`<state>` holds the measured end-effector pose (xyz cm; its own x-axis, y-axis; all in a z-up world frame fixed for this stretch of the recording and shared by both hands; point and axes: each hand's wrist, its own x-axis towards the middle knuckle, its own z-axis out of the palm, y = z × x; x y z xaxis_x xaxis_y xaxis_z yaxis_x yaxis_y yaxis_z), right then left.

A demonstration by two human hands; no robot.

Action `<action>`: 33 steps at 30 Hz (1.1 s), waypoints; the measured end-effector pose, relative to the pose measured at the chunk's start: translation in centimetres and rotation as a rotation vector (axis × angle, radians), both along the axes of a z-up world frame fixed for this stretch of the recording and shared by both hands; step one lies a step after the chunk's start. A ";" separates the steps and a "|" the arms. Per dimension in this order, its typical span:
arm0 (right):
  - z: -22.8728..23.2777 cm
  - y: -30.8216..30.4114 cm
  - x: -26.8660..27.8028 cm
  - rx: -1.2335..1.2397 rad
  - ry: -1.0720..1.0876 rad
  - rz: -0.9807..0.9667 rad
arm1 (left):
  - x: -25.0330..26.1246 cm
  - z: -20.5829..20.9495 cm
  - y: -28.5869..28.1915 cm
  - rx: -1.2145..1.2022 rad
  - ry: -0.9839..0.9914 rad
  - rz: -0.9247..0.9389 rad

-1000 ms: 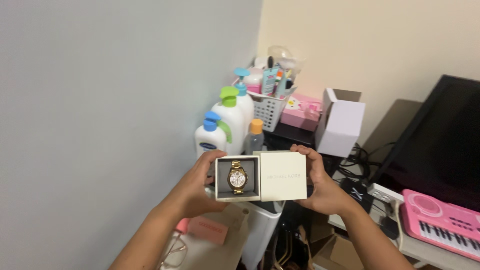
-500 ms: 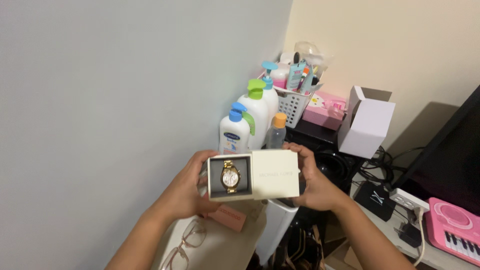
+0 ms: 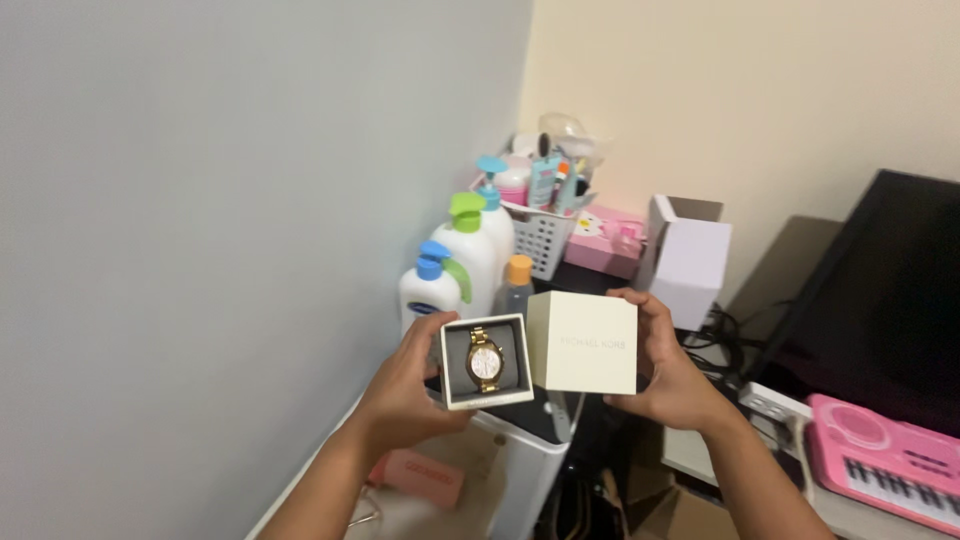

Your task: The person retrieves a white box from a lower shelf, opens it, and puts a gold wristwatch on their wrist. They then take the watch off, place it back into the box, close the box, and arrange the box, a pair of eyeglasses, and a smartwatch on a storage cart.

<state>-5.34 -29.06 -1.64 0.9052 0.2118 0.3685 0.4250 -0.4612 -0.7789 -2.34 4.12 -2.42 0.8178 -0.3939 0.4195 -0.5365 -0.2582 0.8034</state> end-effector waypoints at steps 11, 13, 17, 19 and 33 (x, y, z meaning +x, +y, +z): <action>-1.9 -4.1 1.0 0.048 -0.090 -0.010 | 3.1 -0.6 -4.2 0.068 0.093 -0.038; -2.3 -4.6 1.4 0.047 -0.043 -0.041 | 3.7 -0.9 -4.3 0.068 0.084 -0.039; -3.3 -5.0 1.5 0.085 0.022 -0.081 | 4.5 -2.2 -4.3 0.068 0.129 -0.019; -3.7 -5.0 1.8 0.157 0.066 -0.078 | 4.8 -3.2 -4.4 0.027 0.173 -0.030; -4.0 -4.5 2.8 0.435 0.184 -0.044 | 7.2 -6.3 -6.1 -0.191 0.347 -0.076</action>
